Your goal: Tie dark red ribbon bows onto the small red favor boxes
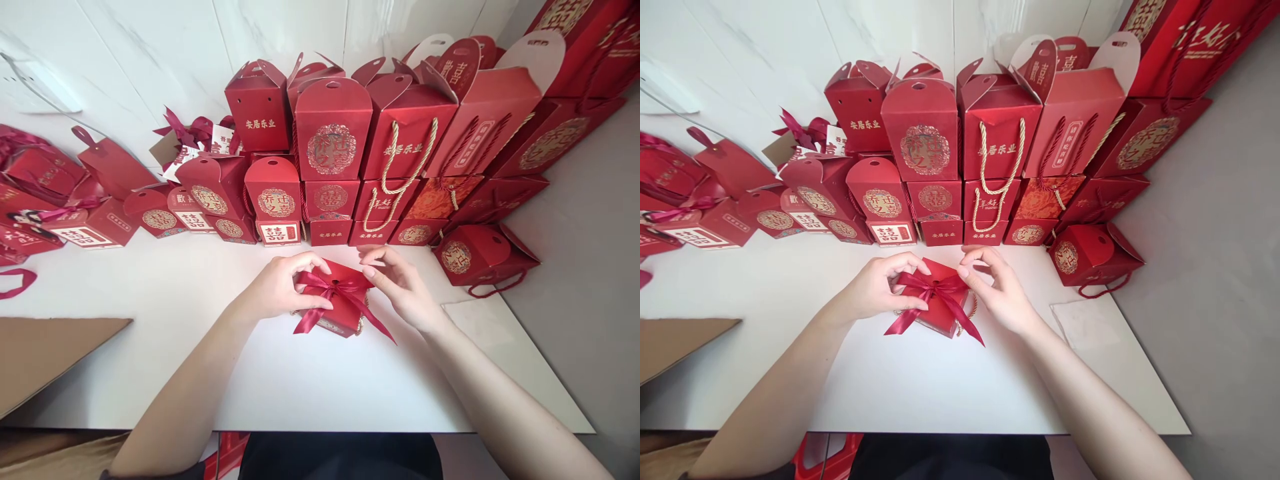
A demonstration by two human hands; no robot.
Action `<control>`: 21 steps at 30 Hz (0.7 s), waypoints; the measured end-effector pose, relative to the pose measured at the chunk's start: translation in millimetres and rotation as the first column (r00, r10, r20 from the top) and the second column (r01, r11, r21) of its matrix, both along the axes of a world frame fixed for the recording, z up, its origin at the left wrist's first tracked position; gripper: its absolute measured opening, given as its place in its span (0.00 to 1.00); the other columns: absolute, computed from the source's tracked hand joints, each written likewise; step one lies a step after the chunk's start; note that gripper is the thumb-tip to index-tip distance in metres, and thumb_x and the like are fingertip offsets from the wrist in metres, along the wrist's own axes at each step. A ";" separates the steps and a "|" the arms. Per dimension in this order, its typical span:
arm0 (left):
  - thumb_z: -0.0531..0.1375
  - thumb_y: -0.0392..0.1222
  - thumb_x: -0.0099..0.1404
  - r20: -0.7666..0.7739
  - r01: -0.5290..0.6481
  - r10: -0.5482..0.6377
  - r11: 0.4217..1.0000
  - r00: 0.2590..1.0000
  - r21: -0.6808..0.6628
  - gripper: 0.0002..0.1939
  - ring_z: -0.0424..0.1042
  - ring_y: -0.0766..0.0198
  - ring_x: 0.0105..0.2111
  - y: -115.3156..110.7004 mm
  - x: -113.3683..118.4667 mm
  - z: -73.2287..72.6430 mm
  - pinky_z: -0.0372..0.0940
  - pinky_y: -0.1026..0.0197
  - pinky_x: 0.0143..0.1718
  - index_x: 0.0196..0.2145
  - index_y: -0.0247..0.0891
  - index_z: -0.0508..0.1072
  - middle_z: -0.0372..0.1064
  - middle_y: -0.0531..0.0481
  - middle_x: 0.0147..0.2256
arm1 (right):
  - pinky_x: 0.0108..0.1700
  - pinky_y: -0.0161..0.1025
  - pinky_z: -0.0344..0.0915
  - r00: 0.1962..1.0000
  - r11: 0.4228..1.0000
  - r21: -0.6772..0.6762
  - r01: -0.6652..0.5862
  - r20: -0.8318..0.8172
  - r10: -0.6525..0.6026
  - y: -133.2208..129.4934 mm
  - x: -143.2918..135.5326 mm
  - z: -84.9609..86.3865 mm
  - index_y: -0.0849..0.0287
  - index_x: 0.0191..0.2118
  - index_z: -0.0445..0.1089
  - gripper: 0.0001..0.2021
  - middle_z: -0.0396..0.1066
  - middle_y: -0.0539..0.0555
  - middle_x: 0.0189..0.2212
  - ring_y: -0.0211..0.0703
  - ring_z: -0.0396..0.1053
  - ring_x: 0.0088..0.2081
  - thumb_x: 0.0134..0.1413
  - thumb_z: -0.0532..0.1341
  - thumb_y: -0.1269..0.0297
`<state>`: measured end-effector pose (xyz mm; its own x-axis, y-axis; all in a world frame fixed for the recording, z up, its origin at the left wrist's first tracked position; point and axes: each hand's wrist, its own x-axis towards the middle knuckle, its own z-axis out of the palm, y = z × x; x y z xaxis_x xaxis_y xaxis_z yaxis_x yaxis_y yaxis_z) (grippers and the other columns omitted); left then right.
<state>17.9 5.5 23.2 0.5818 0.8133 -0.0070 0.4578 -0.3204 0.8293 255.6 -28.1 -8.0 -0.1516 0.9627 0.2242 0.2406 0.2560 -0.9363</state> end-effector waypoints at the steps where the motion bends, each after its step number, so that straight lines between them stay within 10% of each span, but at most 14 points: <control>1: 0.70 0.51 0.50 -0.007 -0.005 0.005 1.000 1.000 0.000 0.23 0.60 0.70 0.25 -1.1 0.5 1.2 0.58 0.66 0.26 0.41 0.40 0.71 0.67 0.54 0.32 | 0.58 0.52 0.59 0.996 0.996 0.078 0.035 0.080 -0.041 -4.5 -1.4 4.4 0.54 0.35 0.68 0.09 0.68 0.56 0.48 0.52 0.64 0.56 0.61 0.59 0.54; 8: 0.70 0.49 0.50 -0.005 -0.013 0.013 1.000 1.000 0.020 0.23 0.65 0.69 0.27 -3.7 2.1 2.3 0.60 0.65 0.26 0.42 0.40 0.72 0.70 0.51 0.36 | 0.57 0.56 0.57 0.848 0.897 0.416 -0.147 0.520 -0.102 -27.4 -10.9 23.6 0.55 0.36 0.67 0.09 0.65 0.61 0.54 0.59 0.61 0.56 0.54 0.64 0.58; 21: 0.57 0.45 0.68 0.271 -0.031 0.075 0.987 0.960 -0.160 0.08 0.57 0.75 0.15 8.8 0.6 -17.4 0.55 0.70 0.17 0.39 0.37 0.69 0.62 0.59 0.19 | 0.56 0.54 0.61 0.937 0.994 0.055 -0.098 0.343 0.074 -14.6 1.1 12.9 0.55 0.28 0.69 0.12 0.65 0.57 0.56 0.55 0.61 0.59 0.60 0.60 0.56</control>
